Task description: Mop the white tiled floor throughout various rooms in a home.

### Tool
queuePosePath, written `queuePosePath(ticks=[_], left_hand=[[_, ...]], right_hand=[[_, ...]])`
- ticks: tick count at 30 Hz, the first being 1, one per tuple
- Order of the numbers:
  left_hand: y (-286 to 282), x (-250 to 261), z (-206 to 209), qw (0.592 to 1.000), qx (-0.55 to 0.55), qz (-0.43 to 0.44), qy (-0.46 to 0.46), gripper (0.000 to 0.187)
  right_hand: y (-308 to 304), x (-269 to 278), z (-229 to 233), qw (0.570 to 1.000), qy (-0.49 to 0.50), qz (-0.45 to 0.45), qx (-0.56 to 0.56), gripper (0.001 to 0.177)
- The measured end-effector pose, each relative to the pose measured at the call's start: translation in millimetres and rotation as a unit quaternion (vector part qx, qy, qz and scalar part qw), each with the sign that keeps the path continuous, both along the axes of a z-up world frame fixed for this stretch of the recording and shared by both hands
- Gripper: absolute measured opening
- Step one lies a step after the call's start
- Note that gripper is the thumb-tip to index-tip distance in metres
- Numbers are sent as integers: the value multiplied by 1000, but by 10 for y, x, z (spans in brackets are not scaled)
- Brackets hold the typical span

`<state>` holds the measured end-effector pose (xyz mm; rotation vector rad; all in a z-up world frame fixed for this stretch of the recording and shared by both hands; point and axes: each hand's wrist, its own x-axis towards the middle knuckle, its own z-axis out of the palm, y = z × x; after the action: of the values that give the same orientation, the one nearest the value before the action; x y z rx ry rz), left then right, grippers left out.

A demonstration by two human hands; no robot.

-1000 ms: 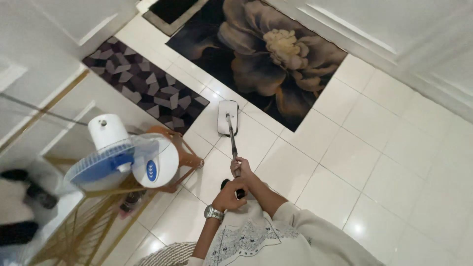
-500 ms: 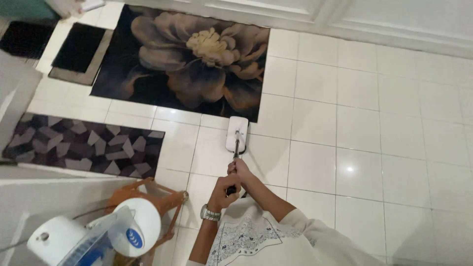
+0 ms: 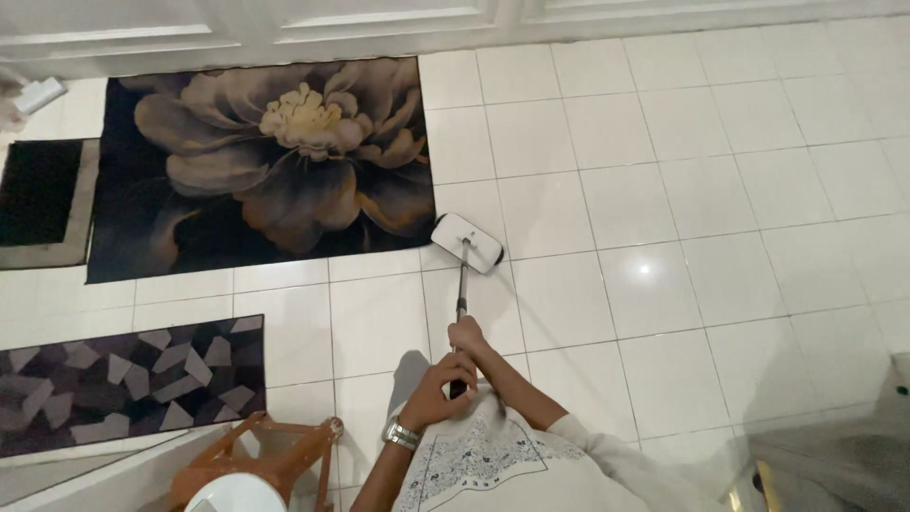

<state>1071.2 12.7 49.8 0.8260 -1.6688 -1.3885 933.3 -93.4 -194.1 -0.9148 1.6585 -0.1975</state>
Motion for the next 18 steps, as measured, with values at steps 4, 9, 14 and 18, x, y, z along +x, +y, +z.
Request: queuePosePath(ticks=[4, 9, 14, 18], left_hand=[[-181, -101, 11, 995, 50, -26, -77, 15], [-507, -205, -163, 985, 48, -105, -130, 17], [-988, -221, -309, 984, -12, -129, -119, 17], [-1482, -163, -351, 976, -17, -157, -150, 20]], right_hand=[[-78, -97, -293, 995, 60, 52, -54, 30], [-403, -193, -551, 972, 170, 130, -96, 36], [-824, -247, -389, 974, 171, 126, -75, 34], [-1279, -242, -330, 980, 137, 132, -59, 33]])
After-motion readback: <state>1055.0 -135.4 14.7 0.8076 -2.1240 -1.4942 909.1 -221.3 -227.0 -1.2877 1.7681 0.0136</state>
